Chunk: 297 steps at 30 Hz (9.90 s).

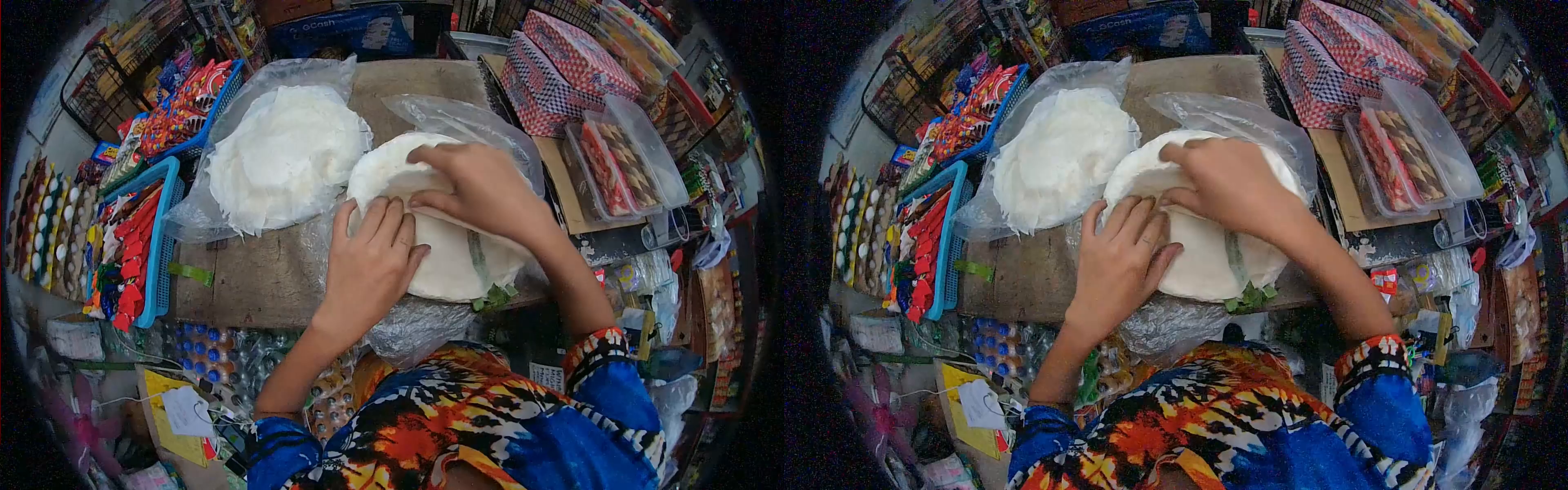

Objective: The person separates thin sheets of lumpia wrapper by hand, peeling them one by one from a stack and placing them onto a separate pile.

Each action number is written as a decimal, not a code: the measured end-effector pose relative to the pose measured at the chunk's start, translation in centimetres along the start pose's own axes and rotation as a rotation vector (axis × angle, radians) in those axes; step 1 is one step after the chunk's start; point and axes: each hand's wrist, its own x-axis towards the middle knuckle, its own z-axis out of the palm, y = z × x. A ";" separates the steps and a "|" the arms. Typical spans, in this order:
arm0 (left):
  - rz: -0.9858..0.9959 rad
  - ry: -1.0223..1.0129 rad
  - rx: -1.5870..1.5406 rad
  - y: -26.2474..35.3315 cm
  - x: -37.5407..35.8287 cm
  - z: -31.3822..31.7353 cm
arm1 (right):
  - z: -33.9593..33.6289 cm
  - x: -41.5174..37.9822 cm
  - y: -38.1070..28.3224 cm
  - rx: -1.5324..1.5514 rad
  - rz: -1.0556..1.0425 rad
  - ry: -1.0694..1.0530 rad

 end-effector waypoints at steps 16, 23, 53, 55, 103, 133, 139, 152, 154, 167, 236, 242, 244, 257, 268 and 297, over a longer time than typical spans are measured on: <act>-0.123 0.026 0.002 0.8 -2.1 1.7 | -3.8 5.0 13.2 -0.207 0.324 0.385; -0.086 0.082 0.054 0.8 -1.6 1.9 | -14.5 9.7 10.6 -0.601 0.200 0.754; -0.775 0.328 -2.018 -0.1 -3.8 -0.5 | -3.2 -5.0 -3.4 0.356 -0.055 -0.280; -0.759 0.338 -1.941 0.4 -3.9 -0.8 | -1.3 -6.6 -4.9 0.249 -0.077 -0.243; -0.832 0.457 -1.647 1.8 -5.2 1.0 | 1.7 -6.6 -7.0 0.361 0.101 -0.078; -0.778 0.404 -1.499 2.9 -6.4 1.3 | 1.0 -5.8 -5.9 0.577 0.394 -0.022; -0.751 0.394 -1.539 2.9 -6.5 0.8 | 1.7 -5.9 -7.2 0.333 0.133 -0.082; -0.775 0.474 -1.429 2.0 -7.3 0.7 | -0.1 -5.3 -5.8 0.406 0.405 0.216; -0.772 0.419 -1.435 1.8 -7.3 0.1 | 0.6 -5.6 -5.9 0.454 0.299 0.166; -0.754 0.153 -1.191 1.4 -6.3 0.0 | 1.6 -5.7 -7.1 0.602 0.126 0.017; -0.833 0.225 -1.111 1.5 -6.0 0.9 | -1.2 -5.1 -4.0 0.474 0.342 -0.086; -0.844 0.219 -1.104 2.1 -5.7 0.4 | -0.8 -5.0 -4.5 0.463 0.234 -0.166; -0.828 0.272 -1.174 2.3 -5.3 0.2 | -0.1 -5.1 -4.5 0.463 0.189 -0.158; -0.749 0.179 -1.108 2.0 -5.6 0.3 | 1.2 -4.6 -5.3 0.555 0.120 -0.140; -0.805 0.256 -1.107 1.6 -5.7 1.3 | 0.7 -4.2 -5.0 0.562 0.266 -0.030; -0.815 0.346 -0.921 0.7 -4.3 2.6 | 2.0 -4.5 -3.2 0.520 0.155 -0.262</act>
